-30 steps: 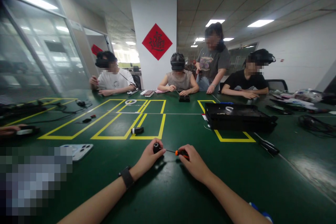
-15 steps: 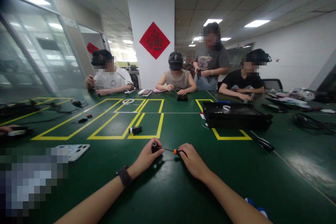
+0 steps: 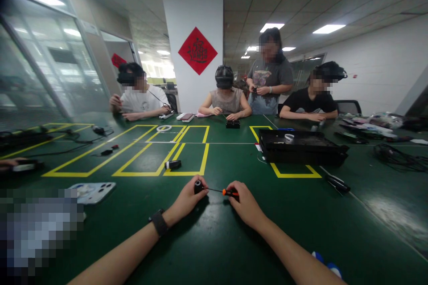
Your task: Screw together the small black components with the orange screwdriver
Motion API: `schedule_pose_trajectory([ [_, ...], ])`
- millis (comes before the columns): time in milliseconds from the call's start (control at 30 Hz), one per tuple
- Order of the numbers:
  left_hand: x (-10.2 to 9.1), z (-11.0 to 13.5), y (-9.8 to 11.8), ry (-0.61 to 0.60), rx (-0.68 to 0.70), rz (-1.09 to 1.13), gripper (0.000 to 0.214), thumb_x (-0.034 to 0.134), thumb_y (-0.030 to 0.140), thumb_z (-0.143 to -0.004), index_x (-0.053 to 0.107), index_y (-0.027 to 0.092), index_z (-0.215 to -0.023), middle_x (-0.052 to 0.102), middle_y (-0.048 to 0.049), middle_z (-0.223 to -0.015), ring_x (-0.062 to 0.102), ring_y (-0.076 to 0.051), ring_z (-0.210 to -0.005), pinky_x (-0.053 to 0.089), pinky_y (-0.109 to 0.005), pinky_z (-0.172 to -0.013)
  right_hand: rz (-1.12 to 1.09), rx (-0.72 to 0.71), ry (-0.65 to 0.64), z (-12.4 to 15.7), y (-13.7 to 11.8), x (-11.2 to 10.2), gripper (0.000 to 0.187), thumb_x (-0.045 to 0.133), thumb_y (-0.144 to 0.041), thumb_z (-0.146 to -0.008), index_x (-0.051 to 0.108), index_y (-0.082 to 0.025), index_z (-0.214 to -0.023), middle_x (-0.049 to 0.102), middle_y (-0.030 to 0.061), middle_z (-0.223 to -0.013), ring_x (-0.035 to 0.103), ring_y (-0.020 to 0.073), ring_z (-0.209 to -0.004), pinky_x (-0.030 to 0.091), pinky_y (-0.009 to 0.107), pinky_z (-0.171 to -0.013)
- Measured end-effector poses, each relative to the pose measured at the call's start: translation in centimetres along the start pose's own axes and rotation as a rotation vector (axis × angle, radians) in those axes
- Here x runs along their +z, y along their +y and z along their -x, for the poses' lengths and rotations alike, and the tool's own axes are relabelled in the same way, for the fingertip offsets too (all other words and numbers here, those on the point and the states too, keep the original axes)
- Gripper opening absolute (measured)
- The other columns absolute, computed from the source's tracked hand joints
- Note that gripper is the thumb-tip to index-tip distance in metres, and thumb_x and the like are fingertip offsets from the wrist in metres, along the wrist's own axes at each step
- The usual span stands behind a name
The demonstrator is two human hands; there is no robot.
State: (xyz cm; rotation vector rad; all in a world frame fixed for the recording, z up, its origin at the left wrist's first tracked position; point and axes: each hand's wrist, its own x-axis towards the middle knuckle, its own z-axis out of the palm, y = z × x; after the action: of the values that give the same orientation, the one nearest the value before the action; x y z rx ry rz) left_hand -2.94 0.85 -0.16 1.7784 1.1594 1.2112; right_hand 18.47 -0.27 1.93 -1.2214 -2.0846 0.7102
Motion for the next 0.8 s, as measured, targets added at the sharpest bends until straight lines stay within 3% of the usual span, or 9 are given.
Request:
schedule_pose_trajectory([
  [233,0.0,0.1,0.2,-0.026,-0.002,0.007,0.011,0.053,0.016,-0.074,0.047,0.018,-0.083,0.053,0.0003,-0.079,0.050,-0.014,-0.075,0.039,-0.026,-0.072,-0.022,-0.022,-0.039,-0.1,0.0,-0.3,0.028,0.033,-0.028,-0.089,0.060,-0.020,-0.095,0.055,0.0052,-0.101,0.050,0.0171,-0.099,0.037,0.033,-0.091],
  [467,0.0,0.1,0.4,-0.035,-0.038,0.033,0.016,0.057,0.019,-0.071,0.047,0.019,-0.084,0.052,0.0010,-0.079,0.049,-0.013,-0.074,0.039,-0.025,-0.069,-0.042,0.033,-0.014,0.1,0.1,-0.2,0.021,0.049,-0.028,-0.082,0.055,-0.020,-0.100,0.056,0.0046,-0.100,0.052,0.0176,-0.094,0.040,0.031,-0.086],
  [633,-0.2,0.2,0.8,-0.082,-0.109,0.157,0.012,0.045,0.029,-0.080,0.048,0.019,-0.086,0.050,0.0013,-0.076,0.046,-0.012,-0.069,0.036,-0.022,-0.063,-0.019,-0.009,-0.031,-0.1,0.3,-0.3,0.029,0.032,-0.028,-0.090,0.059,-0.020,-0.095,0.056,0.0059,-0.100,0.050,0.0177,-0.098,0.037,0.032,-0.090],
  [800,-0.6,0.3,1.2,-0.115,-0.103,0.153,0.022,0.038,0.038,-0.085,0.048,0.019,-0.088,0.050,0.0008,-0.078,0.045,-0.012,-0.073,0.036,-0.023,-0.067,-0.008,-0.002,-0.018,-0.1,0.4,-0.3,0.020,0.042,-0.026,-0.085,0.057,-0.020,-0.097,0.057,0.0047,-0.098,0.051,0.0175,-0.095,0.039,0.031,-0.087],
])
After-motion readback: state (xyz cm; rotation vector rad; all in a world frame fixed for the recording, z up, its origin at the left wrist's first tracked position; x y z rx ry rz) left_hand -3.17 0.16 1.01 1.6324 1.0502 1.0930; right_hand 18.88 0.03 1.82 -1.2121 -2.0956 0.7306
